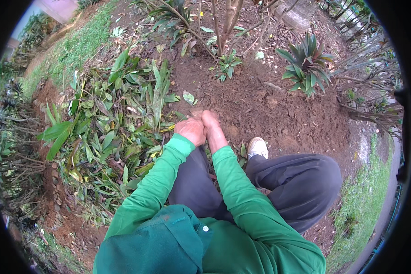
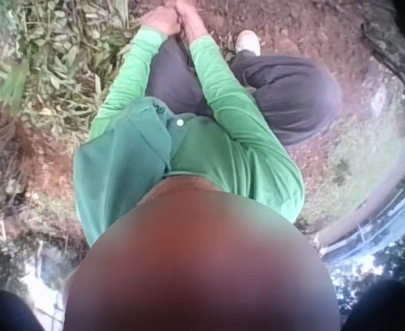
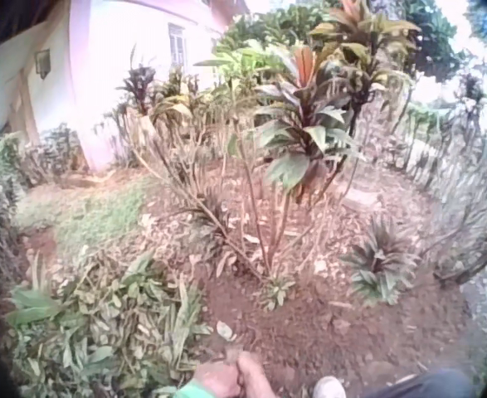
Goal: The person squats in a garden bed and uses a small hand trowel to dig and loosen soil around small plants. They repeatedly scoop and turn the soil, clearing away leaves and debris as they work.
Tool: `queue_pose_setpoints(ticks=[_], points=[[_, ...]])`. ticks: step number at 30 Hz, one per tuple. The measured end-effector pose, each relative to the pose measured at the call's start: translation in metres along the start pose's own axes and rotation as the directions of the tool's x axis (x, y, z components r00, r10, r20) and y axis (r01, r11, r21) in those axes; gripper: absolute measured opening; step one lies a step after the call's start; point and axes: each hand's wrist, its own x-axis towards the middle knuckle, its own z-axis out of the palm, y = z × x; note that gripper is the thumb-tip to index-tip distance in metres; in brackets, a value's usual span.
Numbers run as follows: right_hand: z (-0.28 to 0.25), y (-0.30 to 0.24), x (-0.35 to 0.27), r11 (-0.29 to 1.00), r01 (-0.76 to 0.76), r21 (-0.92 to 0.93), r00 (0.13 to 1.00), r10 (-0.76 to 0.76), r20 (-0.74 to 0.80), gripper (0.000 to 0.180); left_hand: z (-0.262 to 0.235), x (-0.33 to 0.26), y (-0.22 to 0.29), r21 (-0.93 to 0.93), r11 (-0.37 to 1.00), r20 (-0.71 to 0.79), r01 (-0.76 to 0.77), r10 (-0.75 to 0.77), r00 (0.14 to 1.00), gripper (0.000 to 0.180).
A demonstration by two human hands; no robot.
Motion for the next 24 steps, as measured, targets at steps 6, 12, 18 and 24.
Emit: queue_pose_setpoints(ticks=[6, 12, 18, 24], points=[[-0.072, 0.055, 0.027, 0.993, -0.107, -0.054, 0.981, 0.115, 0.156, 0.030, 0.100, 0.001, 0.014, 0.175, 0.979, -0.235, -0.110, 0.150, 0.960, 0.053], [-0.088, 0.089, 0.044, 0.965, 0.065, -0.255, 0.990, -0.030, 0.139, 0.064, 0.147, 0.004, 0.018, 0.359, 0.932, -0.274, 0.053, 0.051, 0.961, 0.054], [-0.057, 0.084, 0.049, 0.999, -0.004, 0.050, 0.983, -0.005, 0.183, 0.064, 0.138, 0.024, -0.009, 0.155, 0.986, -0.175, 0.064, -0.036, 0.984, 0.062], [-0.061, 0.077, 0.069, 0.711, 0.378, -0.593, 0.925, -0.317, 0.209, 0.057, 0.163, 0.045, -0.010, -0.230, 0.969, -0.204, 0.093, -0.141, 0.969, 0.070]])
